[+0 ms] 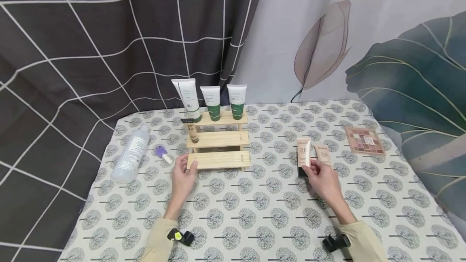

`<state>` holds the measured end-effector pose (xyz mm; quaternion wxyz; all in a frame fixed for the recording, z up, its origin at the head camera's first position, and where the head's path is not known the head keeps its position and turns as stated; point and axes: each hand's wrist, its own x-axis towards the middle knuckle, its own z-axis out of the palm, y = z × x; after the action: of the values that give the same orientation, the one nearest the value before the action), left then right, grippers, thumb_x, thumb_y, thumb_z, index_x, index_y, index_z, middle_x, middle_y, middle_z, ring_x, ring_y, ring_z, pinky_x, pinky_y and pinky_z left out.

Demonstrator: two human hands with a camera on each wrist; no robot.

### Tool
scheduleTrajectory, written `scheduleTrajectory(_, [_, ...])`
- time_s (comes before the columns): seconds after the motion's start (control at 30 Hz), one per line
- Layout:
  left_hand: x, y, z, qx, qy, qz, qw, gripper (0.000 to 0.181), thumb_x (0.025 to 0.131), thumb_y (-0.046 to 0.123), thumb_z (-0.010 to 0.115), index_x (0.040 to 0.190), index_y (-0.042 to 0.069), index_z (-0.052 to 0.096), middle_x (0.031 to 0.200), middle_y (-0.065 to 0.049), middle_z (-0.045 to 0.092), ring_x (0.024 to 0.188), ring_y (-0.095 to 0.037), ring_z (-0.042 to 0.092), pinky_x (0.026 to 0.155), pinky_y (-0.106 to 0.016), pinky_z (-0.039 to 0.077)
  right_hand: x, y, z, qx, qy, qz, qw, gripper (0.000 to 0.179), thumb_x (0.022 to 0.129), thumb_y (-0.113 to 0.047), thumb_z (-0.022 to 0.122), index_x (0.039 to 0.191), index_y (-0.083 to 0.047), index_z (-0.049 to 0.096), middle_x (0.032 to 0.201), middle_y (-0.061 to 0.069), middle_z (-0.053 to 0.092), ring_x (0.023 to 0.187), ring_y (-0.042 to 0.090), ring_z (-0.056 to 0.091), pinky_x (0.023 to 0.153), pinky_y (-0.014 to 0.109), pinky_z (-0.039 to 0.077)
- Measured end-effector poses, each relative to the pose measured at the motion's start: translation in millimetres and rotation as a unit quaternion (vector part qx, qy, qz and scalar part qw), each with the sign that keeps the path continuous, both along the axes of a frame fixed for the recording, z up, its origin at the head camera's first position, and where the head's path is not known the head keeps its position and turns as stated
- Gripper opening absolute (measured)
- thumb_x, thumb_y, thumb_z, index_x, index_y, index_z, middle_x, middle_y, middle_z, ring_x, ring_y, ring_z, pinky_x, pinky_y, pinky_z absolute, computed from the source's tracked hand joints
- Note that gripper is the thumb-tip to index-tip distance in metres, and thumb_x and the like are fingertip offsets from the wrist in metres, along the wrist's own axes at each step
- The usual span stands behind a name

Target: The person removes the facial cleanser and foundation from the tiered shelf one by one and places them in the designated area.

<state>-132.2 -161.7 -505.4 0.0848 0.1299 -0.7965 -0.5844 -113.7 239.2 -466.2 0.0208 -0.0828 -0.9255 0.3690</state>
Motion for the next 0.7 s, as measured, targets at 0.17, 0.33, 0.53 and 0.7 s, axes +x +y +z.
scheduleTrajectory(0.17, [1.4,0.2,1.4,-0.003,0.002,-0.004,1.0,0.047,0.101,0.011,0.058,0.144,0.001,0.043,0.131,-0.025,0.059,0.121,-0.039,0.061,0.104,-0.048,0.054,0.4,4,3.2,0.0,-0.032,0.015,0.9994,0.036,0.097,-0.013,0.063,0.121,0.014,0.061,0.084,0.016,0.068,0.063,0.017,0.055,0.05,0.025,0.047])
scheduleTrajectory(0.33, [3.8,0.1,1.3,-0.001,-0.003,-0.001,1.0,0.047,0.101,0.012,0.058,0.145,0.001,0.043,0.132,-0.025,0.059,0.12,-0.039,0.061,0.104,-0.049,0.054,0.2,7,2.9,0.027,-0.04,0.028,0.9985,0.035,0.096,-0.014,0.064,0.118,0.013,0.063,0.083,0.016,0.069,0.059,0.017,0.054,0.045,0.024,0.045])
scheduleTrajectory(0.53, [2.2,-0.7,1.5,-0.01,0.003,-0.002,0.9999,0.047,0.102,0.012,0.058,0.145,0.0,0.043,0.132,-0.026,0.059,0.119,-0.038,0.062,0.104,-0.048,0.054,-1.5,9,2.8,0.049,-0.037,0.043,0.9972,0.034,0.096,-0.015,0.065,0.113,0.014,0.064,0.077,0.014,0.067,0.056,0.017,0.052,0.043,0.025,0.044])
scheduleTrajectory(0.7, [1.4,0.2,2.0,-0.008,0.003,-0.003,1.0,0.047,0.102,0.011,0.058,0.144,0.0,0.043,0.131,-0.026,0.06,0.119,-0.039,0.062,0.104,-0.048,0.055,-4.5,12,4.3,0.058,-0.042,0.045,0.9964,0.032,0.096,-0.016,0.064,0.109,0.013,0.064,0.073,0.012,0.064,0.055,0.017,0.051,0.043,0.026,0.042])
